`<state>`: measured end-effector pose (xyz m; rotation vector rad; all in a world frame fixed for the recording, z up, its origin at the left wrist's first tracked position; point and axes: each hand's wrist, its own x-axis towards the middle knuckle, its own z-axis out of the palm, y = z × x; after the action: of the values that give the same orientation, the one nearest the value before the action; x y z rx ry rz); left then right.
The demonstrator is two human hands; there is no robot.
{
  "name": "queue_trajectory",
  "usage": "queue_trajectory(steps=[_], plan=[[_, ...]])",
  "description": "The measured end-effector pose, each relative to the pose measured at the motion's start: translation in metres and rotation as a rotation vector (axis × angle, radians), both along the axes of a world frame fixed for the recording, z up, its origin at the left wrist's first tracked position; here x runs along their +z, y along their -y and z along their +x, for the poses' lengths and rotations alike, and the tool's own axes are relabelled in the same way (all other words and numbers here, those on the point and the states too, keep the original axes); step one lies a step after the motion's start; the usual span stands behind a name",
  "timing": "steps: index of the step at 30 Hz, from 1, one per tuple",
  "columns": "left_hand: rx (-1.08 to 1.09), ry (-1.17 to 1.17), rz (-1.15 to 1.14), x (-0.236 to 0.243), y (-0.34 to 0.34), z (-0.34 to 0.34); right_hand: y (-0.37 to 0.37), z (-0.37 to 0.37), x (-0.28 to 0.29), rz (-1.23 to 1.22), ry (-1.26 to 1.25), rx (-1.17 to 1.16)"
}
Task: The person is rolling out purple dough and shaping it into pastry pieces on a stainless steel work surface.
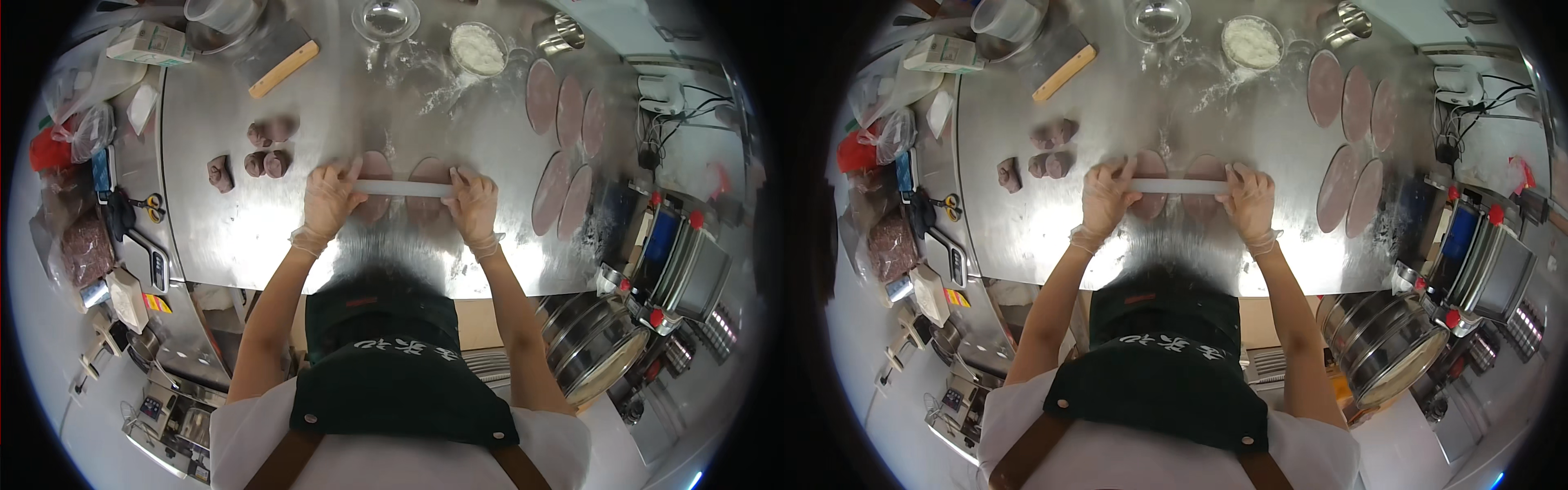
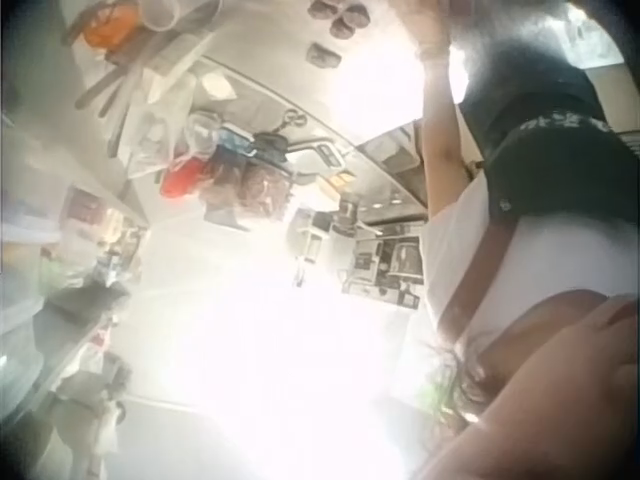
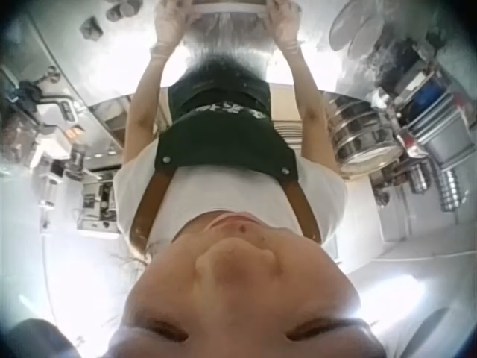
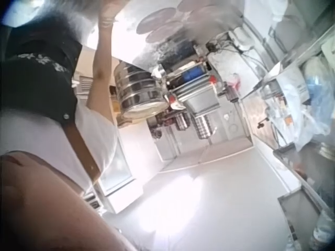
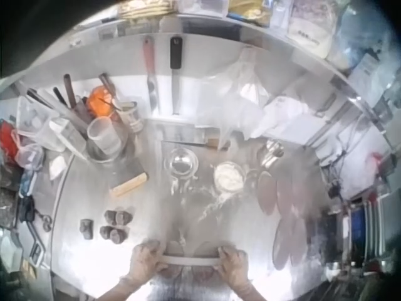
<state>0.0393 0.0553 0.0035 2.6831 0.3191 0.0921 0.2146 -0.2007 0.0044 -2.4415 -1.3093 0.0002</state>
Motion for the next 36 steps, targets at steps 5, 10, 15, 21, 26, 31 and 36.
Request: queue_trajectory(steps=[5,10,15,21,26,31,36], plan=[[0.245,0.184,0.149,0.001,-0.018,0.058,-0.043,0.043,-0.007,0.02,0.115,-0.256],[0.254,0.042,0.157,-0.013,-0.013,0.065,-0.063,0.038,-0.025,-0.072,0.254,-0.3],[0.222,-0.072,0.081,0.001,0.007,0.035,-0.044,0.004,-0.013,-0.16,0.053,-0.324],[0.203,-0.202,0.059,-0.002,0.036,-0.007,-0.014,-0.039,-0.012,-0.233,0.01,-0.33],[0.169,-0.114,0.041,-0.025,0.06,-0.053,0.017,-0.078,-0.025,-0.258,0.005,-0.312],[0.144,-0.061,0.074,-0.036,0.078,-0.094,0.049,-0.116,-0.029,-0.282,-0.009,-0.234],[0.107,-0.07,0.047,-0.017,0.08,-0.1,0.069,-0.128,-0.03,-0.206,0.018,-0.171]])
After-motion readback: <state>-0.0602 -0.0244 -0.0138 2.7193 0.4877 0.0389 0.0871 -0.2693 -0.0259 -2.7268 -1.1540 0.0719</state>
